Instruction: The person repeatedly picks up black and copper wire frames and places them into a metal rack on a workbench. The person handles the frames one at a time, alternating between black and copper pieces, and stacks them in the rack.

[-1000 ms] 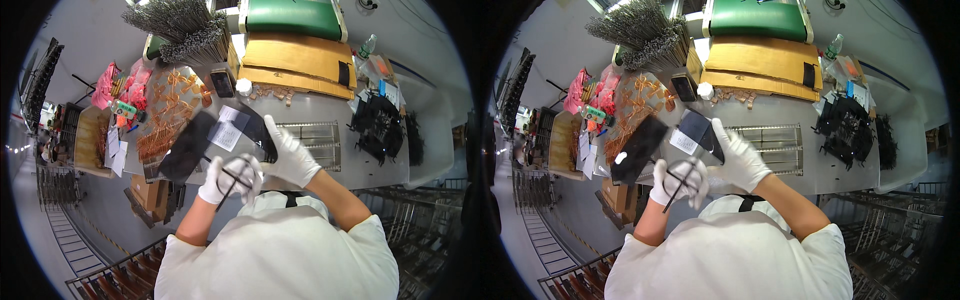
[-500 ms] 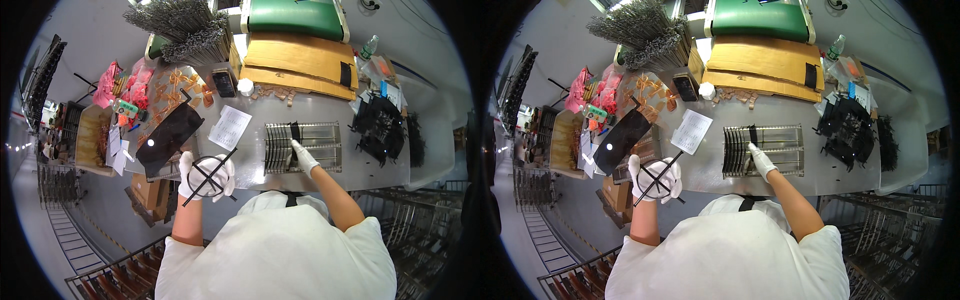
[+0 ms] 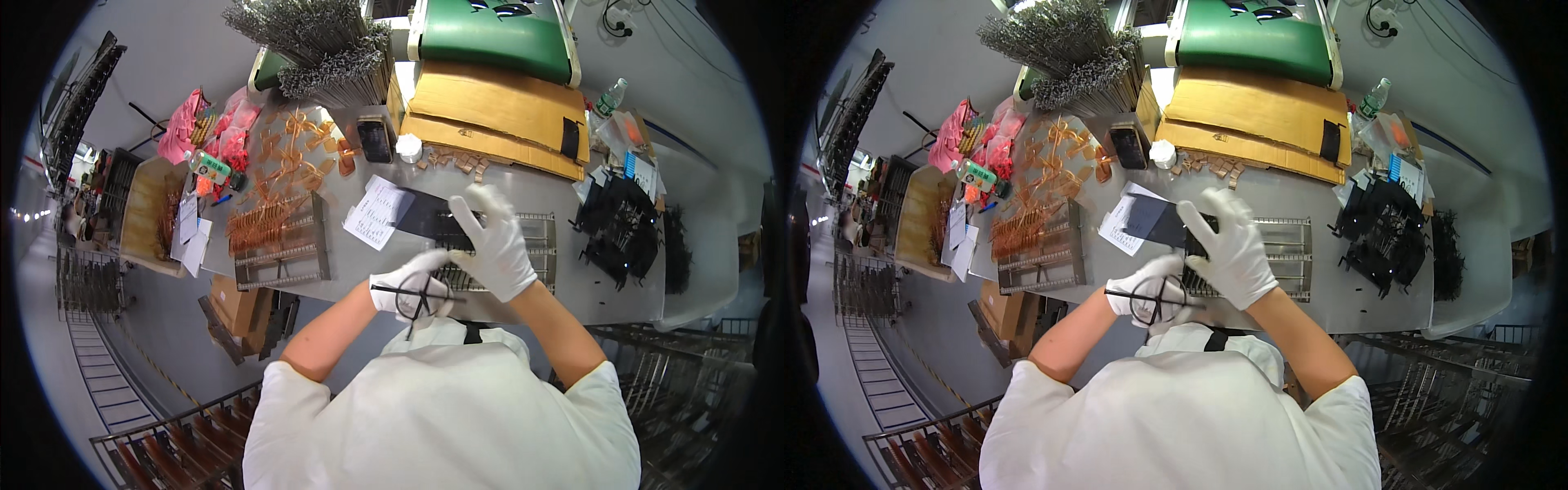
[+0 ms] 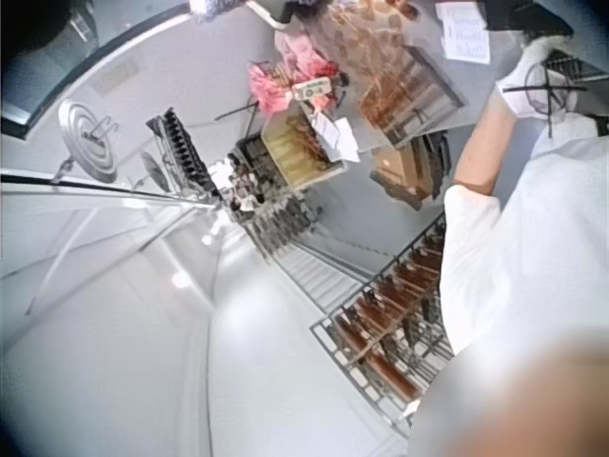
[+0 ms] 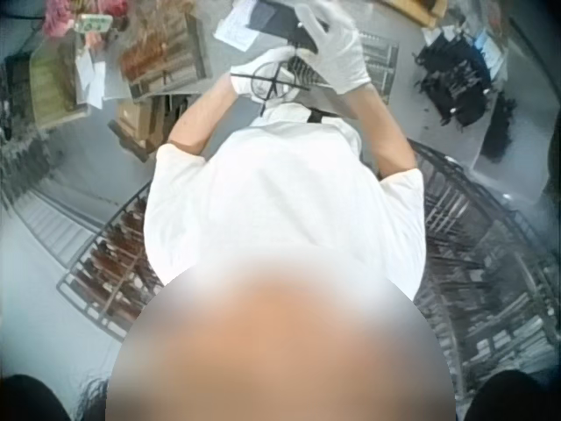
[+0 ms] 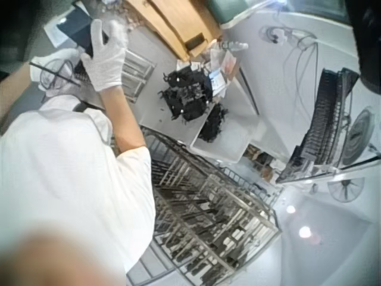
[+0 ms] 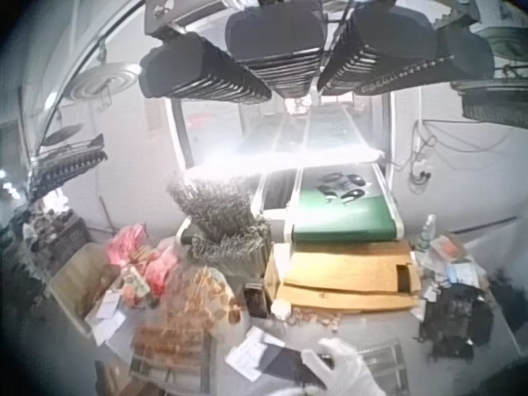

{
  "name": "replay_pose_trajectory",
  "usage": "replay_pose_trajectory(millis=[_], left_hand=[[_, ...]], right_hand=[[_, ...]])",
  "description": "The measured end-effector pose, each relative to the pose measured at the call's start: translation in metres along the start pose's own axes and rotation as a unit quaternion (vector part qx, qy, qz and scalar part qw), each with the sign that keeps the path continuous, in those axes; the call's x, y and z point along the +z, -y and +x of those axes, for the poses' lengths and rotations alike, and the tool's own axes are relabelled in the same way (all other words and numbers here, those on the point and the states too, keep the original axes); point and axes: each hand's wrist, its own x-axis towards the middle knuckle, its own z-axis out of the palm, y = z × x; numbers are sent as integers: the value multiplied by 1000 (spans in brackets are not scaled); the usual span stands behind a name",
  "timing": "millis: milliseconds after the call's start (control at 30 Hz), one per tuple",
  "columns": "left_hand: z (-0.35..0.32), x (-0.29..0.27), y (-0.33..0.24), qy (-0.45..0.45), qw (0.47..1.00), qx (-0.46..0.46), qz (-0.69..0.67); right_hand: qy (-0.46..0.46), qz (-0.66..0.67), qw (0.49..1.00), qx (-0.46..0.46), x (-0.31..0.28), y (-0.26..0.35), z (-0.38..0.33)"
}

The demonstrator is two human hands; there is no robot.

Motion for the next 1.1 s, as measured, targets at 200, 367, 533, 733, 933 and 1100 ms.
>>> replay_pose_trajectory(millis=[200,367,533,733,933,1100], left_hand=[[-67,31,-20,-107,799,-140,575],[-255,-77,23,-167,881,416,155],[-329,-129,101,-284,432,792,-325],[-280,-124,149,-268,552,706,-353],[-259,-100,138,-326,582,652,-361],[-281,-131,145,-352,589,654,-317]], right_hand=[[277,595,671,345,-9,10,-17],[140,552,679,464,68,-102,-69],[168,568,601,537,135,-108,-72],[257,378,744,487,118,-102,-60],[321,-35,873,366,94,-59,-14],[74,-65,974,205,83,-59,-7]])
